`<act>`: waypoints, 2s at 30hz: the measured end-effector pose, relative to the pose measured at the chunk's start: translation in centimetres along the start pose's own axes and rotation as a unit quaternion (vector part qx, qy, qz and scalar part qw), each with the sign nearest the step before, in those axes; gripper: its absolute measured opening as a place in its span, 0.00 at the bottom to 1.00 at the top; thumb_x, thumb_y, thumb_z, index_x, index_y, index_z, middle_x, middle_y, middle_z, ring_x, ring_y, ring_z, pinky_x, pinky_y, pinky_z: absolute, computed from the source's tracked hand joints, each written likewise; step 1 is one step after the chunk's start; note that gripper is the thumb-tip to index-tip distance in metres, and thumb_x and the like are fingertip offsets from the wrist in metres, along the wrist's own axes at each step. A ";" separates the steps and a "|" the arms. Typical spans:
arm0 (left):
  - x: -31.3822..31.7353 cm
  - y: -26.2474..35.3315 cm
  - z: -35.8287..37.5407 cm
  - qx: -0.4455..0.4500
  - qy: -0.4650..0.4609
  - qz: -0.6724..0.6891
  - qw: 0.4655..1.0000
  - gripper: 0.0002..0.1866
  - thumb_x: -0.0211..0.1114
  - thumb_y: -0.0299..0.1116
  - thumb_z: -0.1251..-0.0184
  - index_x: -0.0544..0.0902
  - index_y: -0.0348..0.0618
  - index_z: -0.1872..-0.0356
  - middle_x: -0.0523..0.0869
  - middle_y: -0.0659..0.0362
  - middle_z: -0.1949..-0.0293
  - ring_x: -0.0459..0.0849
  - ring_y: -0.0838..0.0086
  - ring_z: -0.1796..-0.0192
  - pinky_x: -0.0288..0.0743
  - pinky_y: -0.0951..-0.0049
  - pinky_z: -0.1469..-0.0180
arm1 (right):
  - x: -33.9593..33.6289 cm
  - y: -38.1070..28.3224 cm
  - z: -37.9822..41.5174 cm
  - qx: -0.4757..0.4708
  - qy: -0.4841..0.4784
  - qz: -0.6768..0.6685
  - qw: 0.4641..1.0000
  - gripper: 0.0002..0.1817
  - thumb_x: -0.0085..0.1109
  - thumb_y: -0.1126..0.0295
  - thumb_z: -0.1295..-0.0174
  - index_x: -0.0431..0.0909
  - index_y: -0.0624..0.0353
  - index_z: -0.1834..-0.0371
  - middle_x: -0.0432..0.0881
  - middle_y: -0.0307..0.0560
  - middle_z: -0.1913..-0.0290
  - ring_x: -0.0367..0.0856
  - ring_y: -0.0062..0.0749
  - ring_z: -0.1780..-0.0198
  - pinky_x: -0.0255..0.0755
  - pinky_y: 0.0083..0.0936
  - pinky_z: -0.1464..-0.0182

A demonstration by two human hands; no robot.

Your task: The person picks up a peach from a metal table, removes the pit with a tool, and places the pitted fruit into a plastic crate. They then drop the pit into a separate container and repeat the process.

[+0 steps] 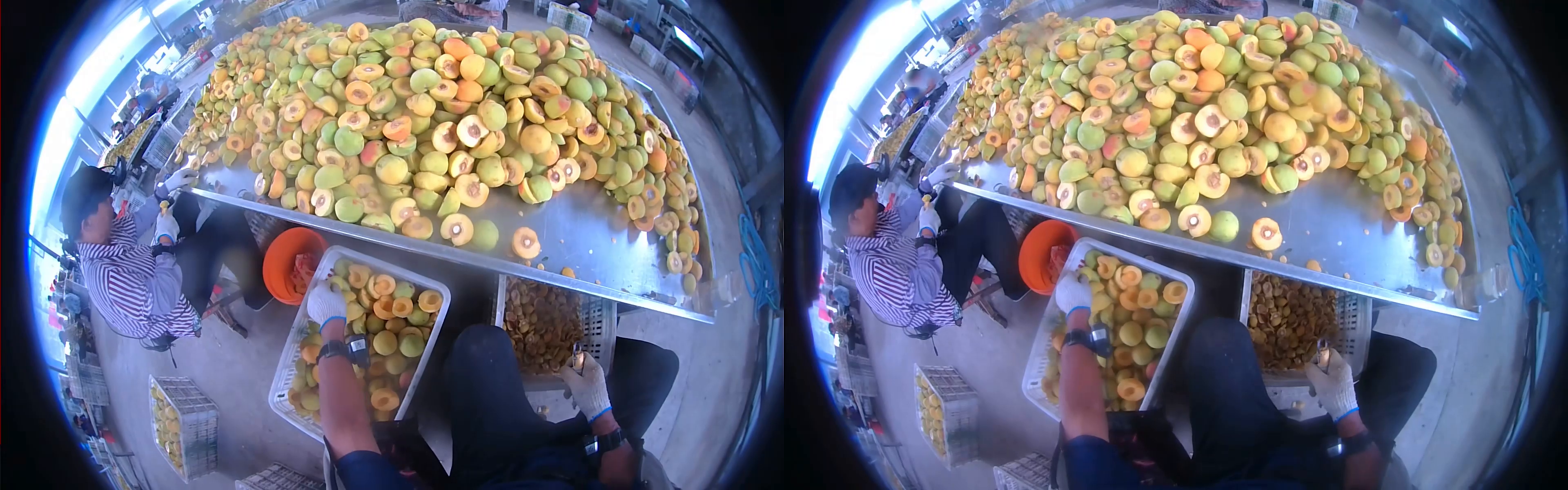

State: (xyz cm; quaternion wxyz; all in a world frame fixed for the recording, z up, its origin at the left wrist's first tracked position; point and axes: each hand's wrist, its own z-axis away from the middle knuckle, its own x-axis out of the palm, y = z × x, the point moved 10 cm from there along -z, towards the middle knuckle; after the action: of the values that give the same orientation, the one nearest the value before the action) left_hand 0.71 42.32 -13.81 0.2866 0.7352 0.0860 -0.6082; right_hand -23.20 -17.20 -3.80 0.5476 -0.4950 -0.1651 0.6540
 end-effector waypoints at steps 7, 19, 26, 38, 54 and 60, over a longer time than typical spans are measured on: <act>-1.8 -2.6 0.2 0.058 0.070 0.140 0.986 0.15 0.62 0.39 0.32 0.92 0.41 0.57 0.91 0.40 0.59 0.90 0.44 0.55 0.82 0.48 0.50 | 0.5 -0.5 0.2 0.020 -0.012 -0.009 1.000 0.07 0.63 0.70 0.33 0.76 0.61 0.60 0.79 0.41 0.78 0.80 0.24 0.81 0.69 0.26 0.82; -1.2 -2.3 8.2 0.078 0.062 0.006 0.995 0.14 0.64 0.40 0.30 0.92 0.45 0.56 0.90 0.46 0.56 0.88 0.45 0.54 0.82 0.48 0.49 | -1.4 -0.1 1.1 0.001 0.006 -0.037 0.999 0.09 0.64 0.69 0.33 0.77 0.63 0.60 0.78 0.40 0.78 0.80 0.23 0.80 0.73 0.26 0.77; -5.9 -1.0 8.6 0.064 0.125 0.002 0.990 0.18 0.62 0.40 0.29 0.89 0.38 0.50 0.88 0.44 0.45 0.85 0.42 0.45 0.79 0.47 0.42 | -2.0 -0.5 1.9 -0.007 0.005 -0.053 0.999 0.08 0.65 0.70 0.32 0.77 0.63 0.62 0.78 0.40 0.79 0.79 0.23 0.80 0.72 0.25 0.76; 0.9 1.5 9.9 0.184 -0.001 -0.064 0.981 0.26 0.59 0.40 0.25 0.78 0.38 0.31 0.74 0.42 0.25 0.75 0.45 0.27 0.73 0.50 0.28 | -3.2 -0.3 2.1 0.011 0.024 -0.073 0.997 0.08 0.65 0.71 0.32 0.77 0.62 0.62 0.78 0.39 0.79 0.78 0.22 0.81 0.71 0.25 0.76; -18.8 35.0 17.4 0.399 0.083 0.177 0.896 0.15 0.67 0.40 0.31 0.89 0.43 0.50 0.89 0.49 0.53 0.86 0.52 0.49 0.78 0.53 0.42 | -2.4 0.0 1.3 -0.027 -0.002 -0.219 0.975 0.06 0.55 0.69 0.24 0.73 0.60 0.54 0.77 0.41 0.72 0.74 0.22 0.83 0.69 0.22 0.80; -8.9 42.4 19.1 0.321 -0.038 -0.002 0.946 0.20 0.73 0.50 0.39 0.90 0.44 0.58 0.84 0.48 0.49 0.81 0.51 0.44 0.77 0.51 0.45 | -2.8 -0.3 2.0 -0.055 -0.025 -0.223 0.973 0.08 0.54 0.66 0.21 0.73 0.60 0.52 0.77 0.41 0.71 0.74 0.22 0.83 0.68 0.20 0.81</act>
State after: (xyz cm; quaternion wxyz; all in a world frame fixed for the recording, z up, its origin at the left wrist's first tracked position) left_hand 2.58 -0.57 6.23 0.0369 0.7645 -0.1232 -0.6317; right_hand -24.98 -18.87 -1.36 0.6473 -0.4588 -0.3203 0.5176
